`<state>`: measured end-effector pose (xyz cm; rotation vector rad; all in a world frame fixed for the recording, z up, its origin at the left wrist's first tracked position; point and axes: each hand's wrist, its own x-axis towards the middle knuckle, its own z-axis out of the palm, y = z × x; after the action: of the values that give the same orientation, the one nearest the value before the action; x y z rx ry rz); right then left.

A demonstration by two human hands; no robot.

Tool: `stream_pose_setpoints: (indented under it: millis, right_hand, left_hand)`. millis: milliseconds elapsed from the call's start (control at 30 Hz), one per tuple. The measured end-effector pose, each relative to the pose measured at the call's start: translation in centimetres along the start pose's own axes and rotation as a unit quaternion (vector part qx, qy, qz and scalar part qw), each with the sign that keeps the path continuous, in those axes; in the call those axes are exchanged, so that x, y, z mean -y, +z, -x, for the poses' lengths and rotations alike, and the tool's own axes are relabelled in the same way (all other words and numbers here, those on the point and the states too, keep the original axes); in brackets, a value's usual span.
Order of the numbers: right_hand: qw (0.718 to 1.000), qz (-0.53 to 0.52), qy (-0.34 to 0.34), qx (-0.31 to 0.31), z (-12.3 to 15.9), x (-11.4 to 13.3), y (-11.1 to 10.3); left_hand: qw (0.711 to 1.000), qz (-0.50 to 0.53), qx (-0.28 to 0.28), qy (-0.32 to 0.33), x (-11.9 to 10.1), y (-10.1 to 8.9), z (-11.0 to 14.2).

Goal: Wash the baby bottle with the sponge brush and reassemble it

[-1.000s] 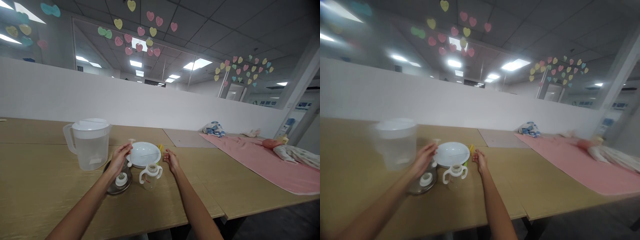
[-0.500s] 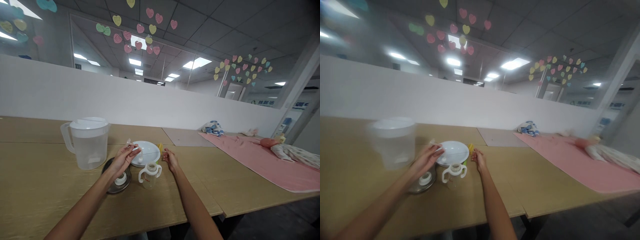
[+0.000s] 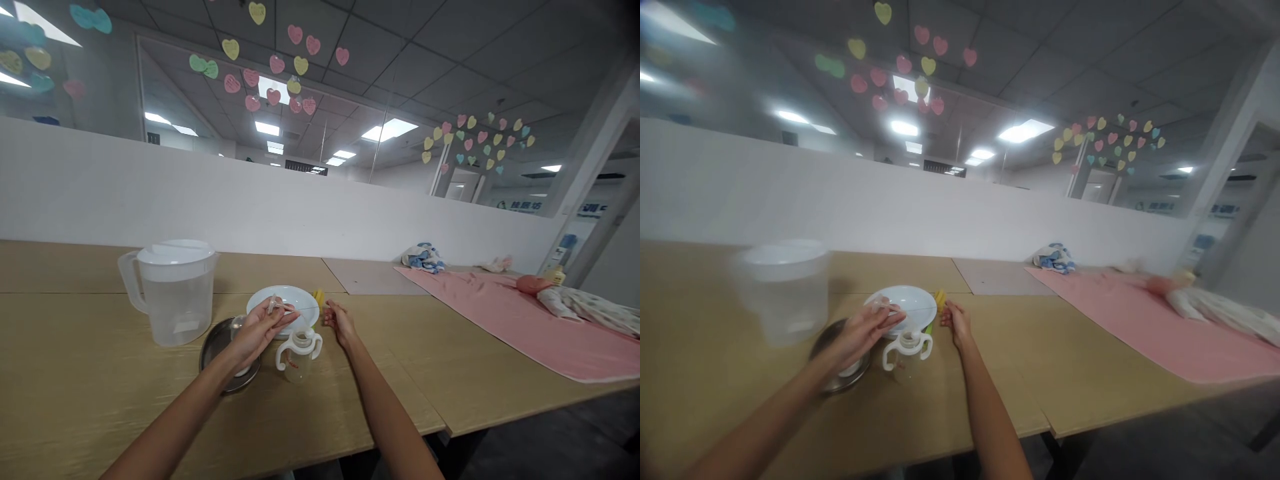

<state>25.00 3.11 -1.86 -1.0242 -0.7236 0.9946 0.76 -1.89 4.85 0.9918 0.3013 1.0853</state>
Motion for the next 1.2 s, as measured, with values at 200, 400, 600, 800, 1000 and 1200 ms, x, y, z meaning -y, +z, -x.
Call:
stream_pose_setpoints:
  millis: [200, 400, 600, 800, 1000, 1200]
  right_hand:
    - [1.000, -0.001, -0.003, 0.000, 0.1, 0.0, 0.0]
    - [1.000, -0.004, -0.002, 0.000, 0.1, 0.1, 0.1]
    - [1.000, -0.001, 0.000, 0.004, 0.3, 0.1, 0.1]
    - [1.000, 0.000, -0.003, 0.008, 0.1, 0.0, 0.1]
    - [1.000, 0.007, -0.003, 0.011, -0.1, -0.2, 0.0]
    - [1.000, 0.011, -0.005, 0.011, -0.1, -0.2, 0.0]
  left_hand:
    - [0.999, -0.027, -0.025, 0.013, -0.2, -0.4, 0.0]
    - [0.998, -0.050, -0.021, 0.025, -0.2, -0.4, -0.1]
    - [0.971, -0.239, 0.002, 0.027, 0.0, -0.1, 0.2]
    - [0.915, -0.394, 0.026, 0.084, 0.2, -0.6, 0.1]
    - [0.895, -0.428, 0.063, 0.105, 0.2, -0.6, 0.3]
    - [0.782, -0.600, 0.027, 0.166, -0.7, -2.1, 0.1]
